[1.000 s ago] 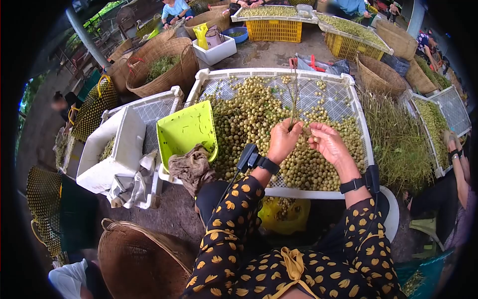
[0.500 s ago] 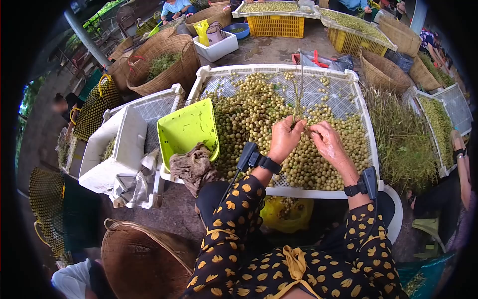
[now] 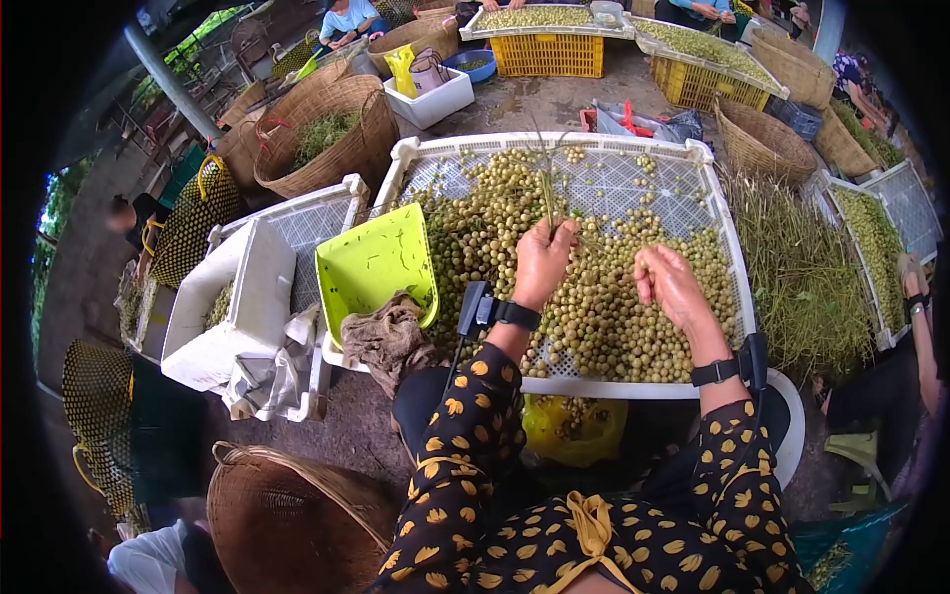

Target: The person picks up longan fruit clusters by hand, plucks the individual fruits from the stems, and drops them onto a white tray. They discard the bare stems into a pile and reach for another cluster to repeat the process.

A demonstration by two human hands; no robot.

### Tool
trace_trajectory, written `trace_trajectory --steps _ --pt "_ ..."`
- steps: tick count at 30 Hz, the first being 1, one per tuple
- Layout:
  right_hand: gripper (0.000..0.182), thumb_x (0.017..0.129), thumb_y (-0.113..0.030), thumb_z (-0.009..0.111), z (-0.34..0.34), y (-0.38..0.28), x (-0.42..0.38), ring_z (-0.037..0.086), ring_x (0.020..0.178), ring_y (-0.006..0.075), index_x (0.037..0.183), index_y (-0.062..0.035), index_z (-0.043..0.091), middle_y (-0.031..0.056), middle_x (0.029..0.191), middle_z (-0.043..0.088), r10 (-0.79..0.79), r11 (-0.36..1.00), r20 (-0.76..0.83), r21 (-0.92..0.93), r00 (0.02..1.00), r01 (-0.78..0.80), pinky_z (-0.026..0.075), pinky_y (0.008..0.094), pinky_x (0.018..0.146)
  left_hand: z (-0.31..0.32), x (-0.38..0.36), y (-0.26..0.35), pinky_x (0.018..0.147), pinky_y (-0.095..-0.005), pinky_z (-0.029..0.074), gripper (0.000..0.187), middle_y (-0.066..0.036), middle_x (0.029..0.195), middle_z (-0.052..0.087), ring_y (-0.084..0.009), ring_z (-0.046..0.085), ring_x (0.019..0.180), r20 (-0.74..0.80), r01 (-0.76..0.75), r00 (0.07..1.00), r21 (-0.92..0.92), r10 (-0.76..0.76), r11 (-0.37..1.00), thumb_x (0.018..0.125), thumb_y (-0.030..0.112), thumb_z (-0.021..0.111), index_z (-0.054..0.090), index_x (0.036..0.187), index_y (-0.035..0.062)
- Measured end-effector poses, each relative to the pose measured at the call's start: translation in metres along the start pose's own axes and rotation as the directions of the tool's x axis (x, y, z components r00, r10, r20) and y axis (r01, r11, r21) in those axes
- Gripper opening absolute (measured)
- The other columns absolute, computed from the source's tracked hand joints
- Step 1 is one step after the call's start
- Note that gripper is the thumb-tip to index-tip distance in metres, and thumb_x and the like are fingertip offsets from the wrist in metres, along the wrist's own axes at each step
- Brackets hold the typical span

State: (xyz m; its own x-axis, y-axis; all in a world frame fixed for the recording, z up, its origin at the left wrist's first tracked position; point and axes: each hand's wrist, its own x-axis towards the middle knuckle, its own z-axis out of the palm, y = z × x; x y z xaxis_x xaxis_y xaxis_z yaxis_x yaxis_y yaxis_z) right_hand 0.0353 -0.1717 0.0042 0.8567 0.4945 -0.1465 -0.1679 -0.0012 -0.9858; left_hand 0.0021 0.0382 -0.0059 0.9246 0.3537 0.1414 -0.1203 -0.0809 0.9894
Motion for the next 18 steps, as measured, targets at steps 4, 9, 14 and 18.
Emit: trace_trajectory --steps 4,9,14,18 --pt "0.023 0.095 -0.029 0.045 -0.002 0.0 0.002 0.053 0.061 0.0071 0.094 -0.0077 0.053 0.0032 0.083 0.057 -0.019 0.967 -0.098 0.25 0.995 0.043 0.04 0.0207 0.047 -0.006 -0.002 0.022 0.035 -0.0211 0.032 0.019 -0.004 0.07 0.06 -0.005 0.04 0.037 0.191 0.138 0.978 -0.272 -0.087 0.952 0.093 0.022 0.052 0.056 0.087 0.0044" --pt "0.036 0.093 -0.036 0.049 0.009 0.0 0.001 0.053 0.067 0.0068 0.113 -0.0061 0.053 0.0032 0.094 0.056 0.005 0.977 0.026 0.213 1.0 -0.011 0.039 0.0189 0.049 -0.002 -0.007 0.028 0.035 -0.0214 0.031 0.02 -0.002 0.069 0.059 -0.0051 0.04 0.038 0.311 0.225 0.942 -0.312 -0.125 0.923 0.093 0.022 0.052 0.058 0.087 0.0033" --pt "0.027 0.089 -0.029 0.059 0.016 0.006 0.004 0.05 0.059 0.0054 0.102 -0.0053 0.058 -0.001 0.078 0.055 -0.041 0.982 0.094 0.189 0.995 0.023 0.037 0.0185 0.047 0.003 -0.008 0.016 0.035 -0.0216 0.031 0.02 -0.002 0.068 0.056 -0.0054 0.04 0.038 0.314 0.267 0.936 -0.33 -0.161 0.906 0.092 0.022 0.053 0.059 0.087 0.0031" --pt "0.02 0.09 -0.024 0.058 0.016 0.003 0.004 0.046 0.055 0.0042 0.097 -0.0055 0.059 -0.0033 0.068 0.052 0.004 0.996 0.04 0.087 0.999 -0.008 0.037 0.0186 0.047 0.008 -0.012 0.018 0.036 -0.0209 0.032 0.02 -0.004 0.072 0.06 -0.0047 0.04 0.038 0.261 0.228 0.952 -0.242 -0.163 0.943 0.092 0.022 0.053 0.058 0.088 0.0035"
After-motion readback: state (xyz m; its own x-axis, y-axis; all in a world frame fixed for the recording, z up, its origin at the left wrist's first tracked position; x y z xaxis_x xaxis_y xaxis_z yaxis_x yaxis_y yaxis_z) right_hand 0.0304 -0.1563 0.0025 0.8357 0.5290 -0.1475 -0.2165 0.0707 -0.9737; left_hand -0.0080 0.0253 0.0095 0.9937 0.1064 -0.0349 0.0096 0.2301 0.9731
